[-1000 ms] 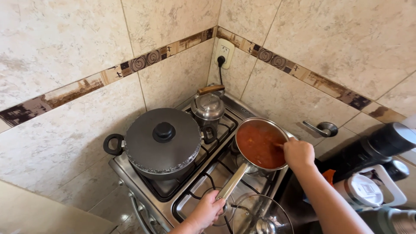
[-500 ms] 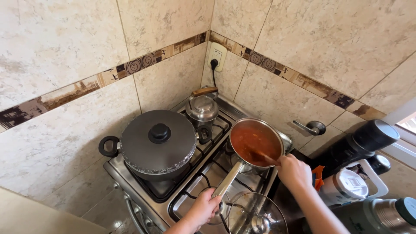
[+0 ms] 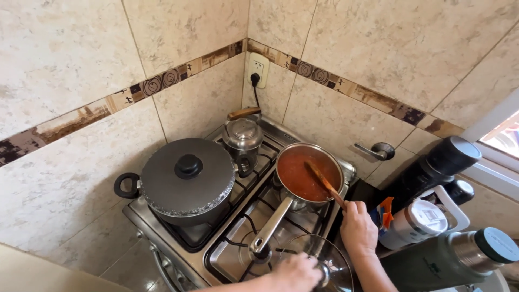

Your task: Stirring sauce in a pan and then adding gnocchi from a plate into a pot of boiling water on a gas stove.

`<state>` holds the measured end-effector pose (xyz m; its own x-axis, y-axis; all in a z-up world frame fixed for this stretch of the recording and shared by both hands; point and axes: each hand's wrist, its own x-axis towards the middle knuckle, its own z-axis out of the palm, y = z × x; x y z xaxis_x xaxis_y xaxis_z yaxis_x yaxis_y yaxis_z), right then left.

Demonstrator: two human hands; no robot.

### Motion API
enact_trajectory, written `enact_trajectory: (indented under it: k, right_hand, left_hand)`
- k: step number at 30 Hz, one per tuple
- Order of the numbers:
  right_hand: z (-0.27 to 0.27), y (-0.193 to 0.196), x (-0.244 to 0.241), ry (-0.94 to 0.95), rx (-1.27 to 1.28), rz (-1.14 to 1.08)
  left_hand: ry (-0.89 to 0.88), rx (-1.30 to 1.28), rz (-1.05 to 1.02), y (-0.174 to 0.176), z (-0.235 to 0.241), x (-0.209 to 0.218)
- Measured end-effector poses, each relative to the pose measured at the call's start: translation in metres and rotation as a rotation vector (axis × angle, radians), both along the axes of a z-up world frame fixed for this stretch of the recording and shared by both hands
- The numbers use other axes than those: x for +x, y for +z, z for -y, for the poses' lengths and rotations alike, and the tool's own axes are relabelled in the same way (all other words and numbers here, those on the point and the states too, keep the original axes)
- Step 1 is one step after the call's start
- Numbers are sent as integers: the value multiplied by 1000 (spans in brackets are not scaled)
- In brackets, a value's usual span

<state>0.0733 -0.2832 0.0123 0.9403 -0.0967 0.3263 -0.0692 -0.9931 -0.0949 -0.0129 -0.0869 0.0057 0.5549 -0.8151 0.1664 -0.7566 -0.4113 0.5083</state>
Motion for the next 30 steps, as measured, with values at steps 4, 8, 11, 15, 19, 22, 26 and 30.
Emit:
enact_trajectory:
  k: [4, 8, 11, 15, 19, 22, 26, 30]
  right_hand:
    - [6, -11, 5, 52, -31, 152]
    - [4, -7, 3, 41, -37, 76]
    - [5, -4, 0, 64, 2, 161]
    - [9, -4, -2, 54, 3, 116]
    - [12, -1, 0, 80, -2, 125]
    - [15, -5, 0, 75, 12, 152]
    - [15, -1, 0, 80, 20, 104]
    - [22, -4, 4, 81, 36, 120]
  left_hand:
    - [-19, 260, 22, -41, 56, 16]
    - [12, 390, 106, -53, 76, 19]
    - [11, 553, 59, -45, 80, 22]
    - [2, 632, 52, -32, 82, 19]
    - [19, 690, 29, -29, 88, 20]
    - [21, 752, -46, -16, 90, 21]
    - [-23, 715, 53, -25, 90, 23]
    - [20, 694, 67, -31, 90, 16]
